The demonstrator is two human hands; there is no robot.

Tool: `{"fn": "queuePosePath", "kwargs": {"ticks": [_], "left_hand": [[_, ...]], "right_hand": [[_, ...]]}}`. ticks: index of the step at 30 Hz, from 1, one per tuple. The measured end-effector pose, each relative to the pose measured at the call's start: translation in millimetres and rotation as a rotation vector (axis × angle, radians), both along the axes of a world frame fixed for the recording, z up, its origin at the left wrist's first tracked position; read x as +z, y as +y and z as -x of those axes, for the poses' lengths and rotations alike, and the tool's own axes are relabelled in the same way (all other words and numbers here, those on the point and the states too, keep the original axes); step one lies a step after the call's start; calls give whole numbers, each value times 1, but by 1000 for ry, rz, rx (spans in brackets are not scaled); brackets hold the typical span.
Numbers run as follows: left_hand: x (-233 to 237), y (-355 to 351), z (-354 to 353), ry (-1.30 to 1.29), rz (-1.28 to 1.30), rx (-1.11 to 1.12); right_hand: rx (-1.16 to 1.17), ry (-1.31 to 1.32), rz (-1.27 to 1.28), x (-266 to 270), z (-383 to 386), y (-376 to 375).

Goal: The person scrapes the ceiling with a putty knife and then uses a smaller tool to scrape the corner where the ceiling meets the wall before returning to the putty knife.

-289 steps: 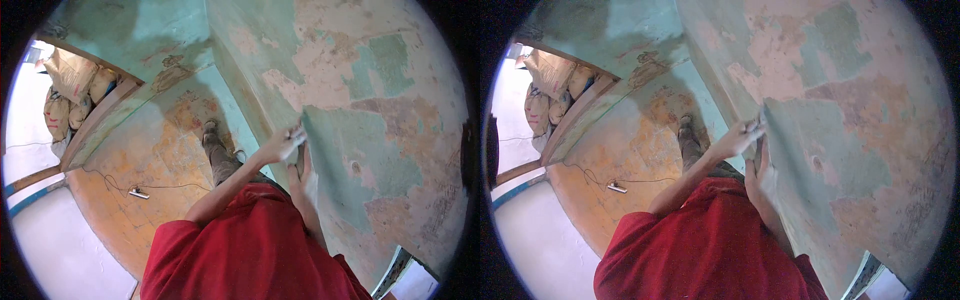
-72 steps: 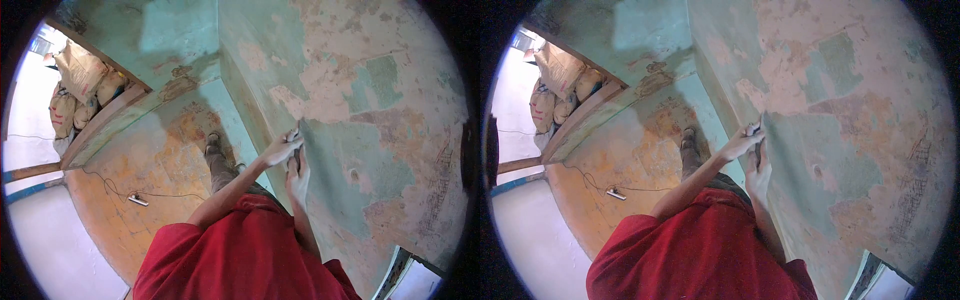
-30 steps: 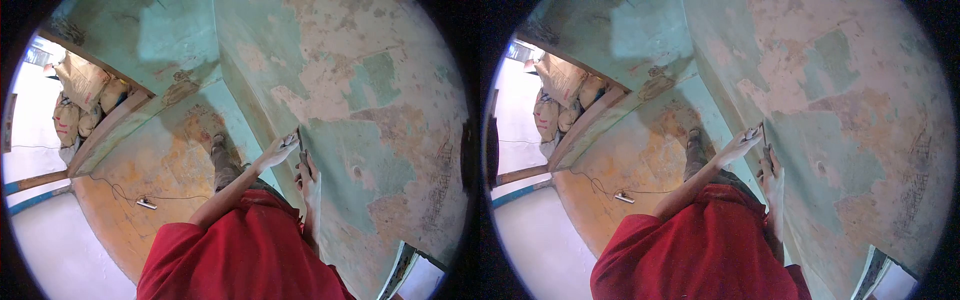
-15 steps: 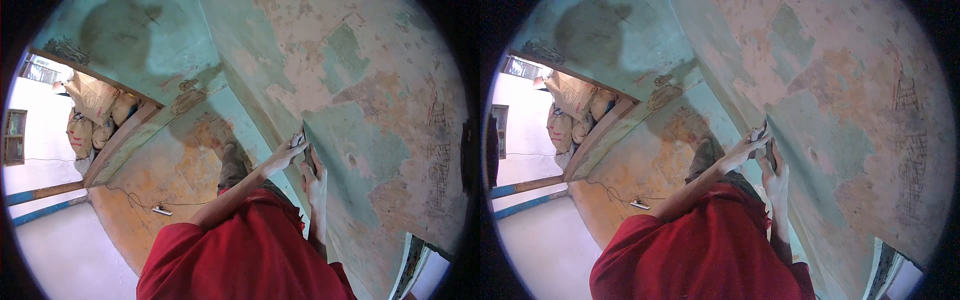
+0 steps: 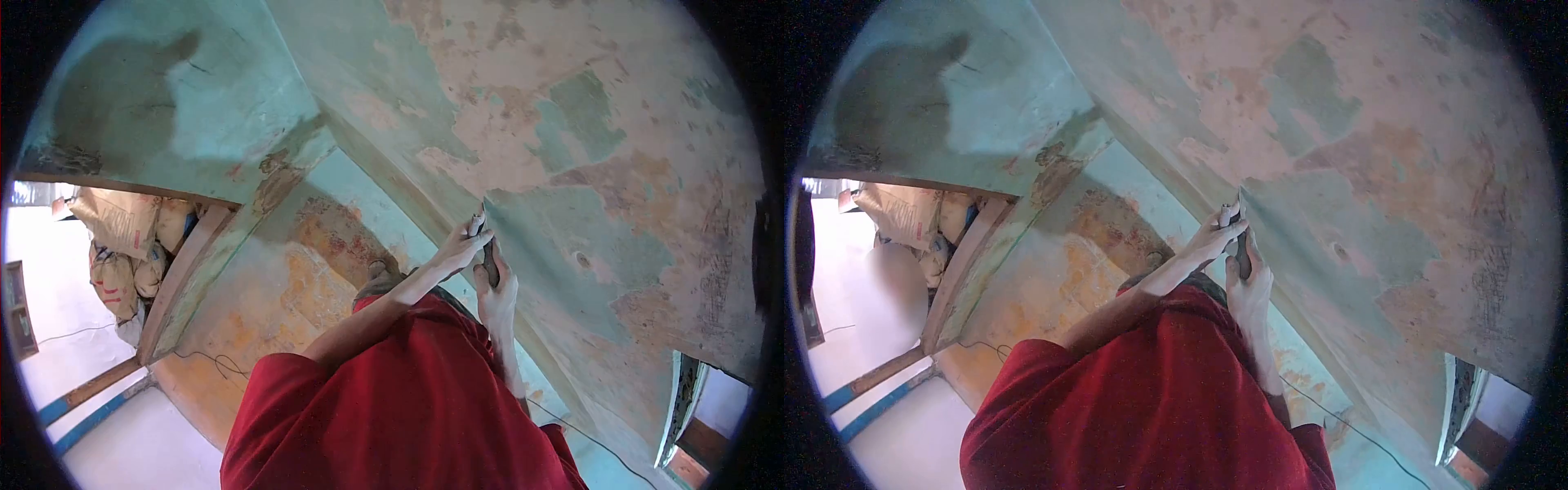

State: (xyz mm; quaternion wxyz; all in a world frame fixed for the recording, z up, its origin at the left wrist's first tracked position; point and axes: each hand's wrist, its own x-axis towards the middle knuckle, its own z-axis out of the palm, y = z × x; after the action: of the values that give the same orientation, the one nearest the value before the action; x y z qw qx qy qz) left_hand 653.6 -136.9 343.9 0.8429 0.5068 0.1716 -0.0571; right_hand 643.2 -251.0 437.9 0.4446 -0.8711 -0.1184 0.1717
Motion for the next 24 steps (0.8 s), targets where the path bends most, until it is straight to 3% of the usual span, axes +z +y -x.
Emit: {"fn": "queuePosePath", "kwargs": {"ticks": [4,7,9,11,18,21,24], "left_hand": [[-7,15,-1,-29,-2,26],[-6,24,1,-40,-14,-80],[-1,23,1,-15,-78,-134],[1,16,-1,-10,31,30],[-36,32,-9,62,12,51],[16,38,1,-9,-19,-64],[-4,41,-13,28,79,3]], "right_hand": [[-93,51,61,5,14,29],[-175,-37,-44,-12,23,33],[-159,-29,49,-5,18,27],[-144,11,67,-6,12,24],[-123,-82,118,-24,12,50],[-168,-33,31,1,18,44],[-161,3,56,-5,4,52]]}}
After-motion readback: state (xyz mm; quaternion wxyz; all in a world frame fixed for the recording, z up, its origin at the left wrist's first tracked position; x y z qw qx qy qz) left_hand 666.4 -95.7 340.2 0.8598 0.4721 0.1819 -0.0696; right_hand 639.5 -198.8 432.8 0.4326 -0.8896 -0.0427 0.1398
